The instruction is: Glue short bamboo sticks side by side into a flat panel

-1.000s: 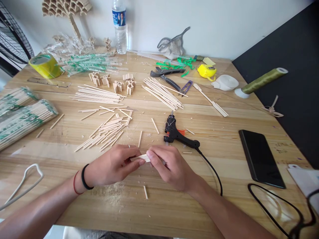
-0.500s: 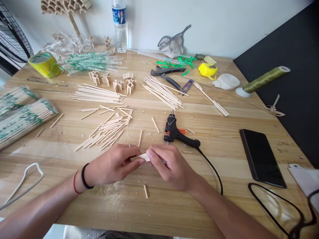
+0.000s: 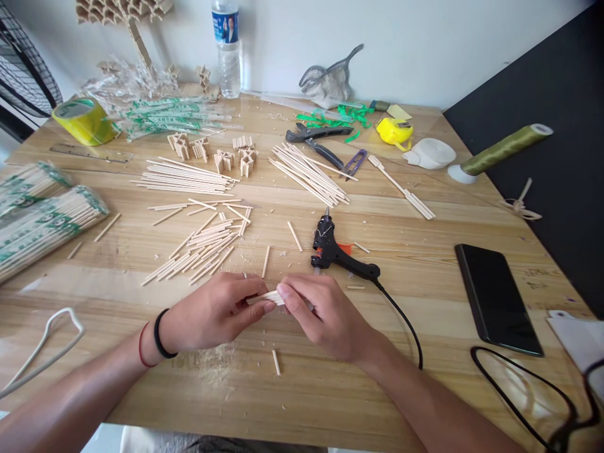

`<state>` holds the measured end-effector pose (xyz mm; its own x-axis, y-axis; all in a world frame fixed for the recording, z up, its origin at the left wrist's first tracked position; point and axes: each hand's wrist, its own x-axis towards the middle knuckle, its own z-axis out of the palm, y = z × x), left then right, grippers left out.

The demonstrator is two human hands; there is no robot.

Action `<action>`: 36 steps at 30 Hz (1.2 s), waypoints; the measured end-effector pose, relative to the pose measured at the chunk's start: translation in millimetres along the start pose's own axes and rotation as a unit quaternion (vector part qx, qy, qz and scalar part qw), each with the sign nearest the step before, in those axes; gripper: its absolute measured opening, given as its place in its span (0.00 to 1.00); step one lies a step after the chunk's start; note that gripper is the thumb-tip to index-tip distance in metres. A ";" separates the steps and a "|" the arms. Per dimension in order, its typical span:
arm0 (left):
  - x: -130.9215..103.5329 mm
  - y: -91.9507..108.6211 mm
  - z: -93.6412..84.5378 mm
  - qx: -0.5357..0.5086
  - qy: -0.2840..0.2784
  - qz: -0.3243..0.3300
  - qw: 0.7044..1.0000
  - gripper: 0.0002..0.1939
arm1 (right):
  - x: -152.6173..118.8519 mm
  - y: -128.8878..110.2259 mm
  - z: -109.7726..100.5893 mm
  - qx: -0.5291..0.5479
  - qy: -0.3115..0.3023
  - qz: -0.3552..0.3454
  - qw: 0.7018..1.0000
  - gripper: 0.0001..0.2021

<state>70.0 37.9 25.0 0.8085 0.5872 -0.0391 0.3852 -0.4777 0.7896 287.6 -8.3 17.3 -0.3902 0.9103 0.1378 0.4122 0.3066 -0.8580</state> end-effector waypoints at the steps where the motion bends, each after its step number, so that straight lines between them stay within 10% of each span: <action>1: 0.2 0.1 0.0 0.000 0.001 0.000 1.000 0.16 | -0.1 0.2 0.0 0.000 0.001 0.000 1.000 0.18; 36: 0.5 0.8 -0.2 0.007 -0.005 0.003 1.000 0.14 | -0.4 -1.0 -0.4 -0.003 -0.012 0.017 1.000 0.19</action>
<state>70.6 38.0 25.8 0.8150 0.5780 -0.0407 0.3868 -0.4906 0.7808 287.7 -8.8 18.3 -0.3957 0.9132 0.0971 0.4296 0.2776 -0.8593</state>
